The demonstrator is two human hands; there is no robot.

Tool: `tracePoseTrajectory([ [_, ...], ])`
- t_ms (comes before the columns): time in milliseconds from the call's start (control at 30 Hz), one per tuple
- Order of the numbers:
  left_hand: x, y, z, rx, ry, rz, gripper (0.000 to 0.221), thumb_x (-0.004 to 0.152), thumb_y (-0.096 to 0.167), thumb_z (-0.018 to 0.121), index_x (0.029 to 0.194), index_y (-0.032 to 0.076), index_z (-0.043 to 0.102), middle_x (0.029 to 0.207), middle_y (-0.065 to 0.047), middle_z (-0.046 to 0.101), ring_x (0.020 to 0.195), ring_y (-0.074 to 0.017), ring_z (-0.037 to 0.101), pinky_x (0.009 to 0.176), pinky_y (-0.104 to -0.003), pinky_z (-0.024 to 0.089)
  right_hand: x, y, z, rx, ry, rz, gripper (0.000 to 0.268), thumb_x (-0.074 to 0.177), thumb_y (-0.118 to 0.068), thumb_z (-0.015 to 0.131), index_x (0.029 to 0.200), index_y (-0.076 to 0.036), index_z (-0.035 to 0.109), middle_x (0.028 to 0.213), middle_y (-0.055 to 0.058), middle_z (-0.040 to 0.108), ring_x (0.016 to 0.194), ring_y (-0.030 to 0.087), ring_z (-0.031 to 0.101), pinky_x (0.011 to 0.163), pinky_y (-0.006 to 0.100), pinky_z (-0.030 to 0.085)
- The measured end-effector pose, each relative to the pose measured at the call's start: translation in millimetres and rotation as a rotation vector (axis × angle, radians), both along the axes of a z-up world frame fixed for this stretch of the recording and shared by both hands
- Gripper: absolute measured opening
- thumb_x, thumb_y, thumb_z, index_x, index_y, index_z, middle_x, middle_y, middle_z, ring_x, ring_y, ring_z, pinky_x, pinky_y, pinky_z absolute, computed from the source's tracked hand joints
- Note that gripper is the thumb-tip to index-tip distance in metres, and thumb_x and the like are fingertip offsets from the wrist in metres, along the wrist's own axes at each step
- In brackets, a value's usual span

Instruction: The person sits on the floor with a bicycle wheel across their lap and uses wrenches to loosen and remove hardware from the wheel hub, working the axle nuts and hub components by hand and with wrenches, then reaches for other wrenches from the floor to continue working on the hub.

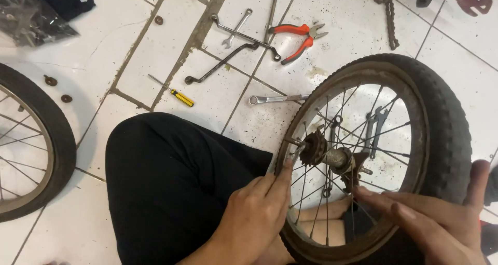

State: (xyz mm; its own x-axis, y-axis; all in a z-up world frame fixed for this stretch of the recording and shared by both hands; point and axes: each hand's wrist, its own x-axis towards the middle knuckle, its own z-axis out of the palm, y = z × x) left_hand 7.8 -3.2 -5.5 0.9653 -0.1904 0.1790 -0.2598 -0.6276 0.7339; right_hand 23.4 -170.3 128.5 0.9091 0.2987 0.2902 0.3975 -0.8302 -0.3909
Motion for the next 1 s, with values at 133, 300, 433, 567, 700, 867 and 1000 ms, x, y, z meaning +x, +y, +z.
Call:
tracePoseTrajectory([
  [133, -2.1, -5.3, -5.7, 0.080, -0.101, 0.032, 0.043, 0.097, 0.006, 0.067, 0.139, -0.003, 0.061, 0.085, -0.007, 0.067, 0.067, -0.0189, 0.063, 0.051, -0.032, 0.054, 4.0, 7.2, 5.8, -0.066, 0.056, -0.072, 0.016, 0.099, 0.001, 0.045, 0.109, 0.005, 0.058, 0.098, 0.016, 0.074, 0.102, 0.028, 0.070, 0.148, 0.073, 0.009],
  [300, -0.2, -9.6, 8.8, 0.108, -0.164, 0.031, 0.030, 0.100, 0.008, 0.065, 0.128, -0.004, 0.069, 0.079, -0.005, 0.063, 0.062, -0.0158, 0.059, 0.047, -0.030, 0.051, 4.7, -4.9, 1.7, -0.125, 0.090, -0.054, 0.023, 0.097, -0.010, 0.049, 0.113, -0.002, 0.062, 0.098, 0.007, 0.076, 0.099, 0.023, 0.071, 0.146, 0.073, 0.006],
  [433, -7.0, -15.9, 5.6, 0.118, -0.092, 0.028, 0.040, 0.100, 0.009, 0.062, 0.138, -0.003, 0.061, 0.087, -0.007, 0.065, 0.068, -0.0195, 0.061, 0.050, -0.033, 0.052, 1.0, -0.8, 2.0, -0.108, 0.055, -0.020, 0.020, 0.096, -0.005, 0.052, 0.116, 0.000, 0.056, 0.103, 0.010, 0.075, 0.104, 0.023, 0.070, 0.147, 0.075, 0.009],
  [567, -13.9, -22.5, -3.4, 0.136, -0.011, -0.025, 0.058, 0.094, 0.008, 0.062, 0.149, -0.005, 0.048, 0.106, -0.016, 0.067, 0.086, -0.0296, 0.067, 0.062, -0.041, 0.058, 5.7, -4.1, -2.5, -0.189, 0.094, -0.108, 0.030, 0.101, 0.008, 0.048, 0.106, 0.000, 0.076, 0.095, 0.008, 0.076, 0.102, 0.020, 0.068, 0.144, 0.066, 0.013],
  [700, -22.2, -46.2, -14.9, 0.299, -0.086, 0.080, 0.056, 0.090, -0.003, 0.062, 0.145, -0.006, 0.052, 0.091, -0.010, 0.065, 0.077, -0.0226, 0.064, 0.053, -0.034, 0.055, 20.0, -38.7, -4.8, -0.154, 0.303, -0.075, 0.040, 0.099, -0.006, 0.040, 0.098, -0.012, 0.080, 0.095, 0.003, 0.080, 0.090, 0.013, 0.074, 0.140, 0.057, -0.003],
  [867, -18.2, -57.7, -24.1, 0.177, -0.002, 0.026, 0.051, 0.096, 0.001, 0.054, 0.145, -0.014, 0.048, 0.089, -0.015, 0.061, 0.078, -0.0310, 0.061, 0.049, -0.040, 0.054, 16.0, -190.9, -112.6, 0.385, 1.761, -0.666, 0.069, 0.095, -0.051, 0.033, 0.160, -0.030, 0.044, 0.173, -0.022, 0.035, 0.159, 0.003, 0.030, 0.128, 0.044, 0.022],
  [1000, -7.6, -39.9, -15.2, 0.117, -0.030, -0.026, 0.048, 0.106, 0.020, 0.051, 0.140, -0.014, 0.054, 0.088, -0.017, 0.063, 0.076, -0.0305, 0.061, 0.050, -0.039, 0.052, 60.4, -423.4, -183.9, 0.311, 1.743, -0.648, 0.068, 0.094, -0.051, 0.033, 0.158, -0.030, 0.045, 0.171, -0.022, 0.037, 0.158, 0.003, 0.031, 0.127, 0.044, 0.023],
])
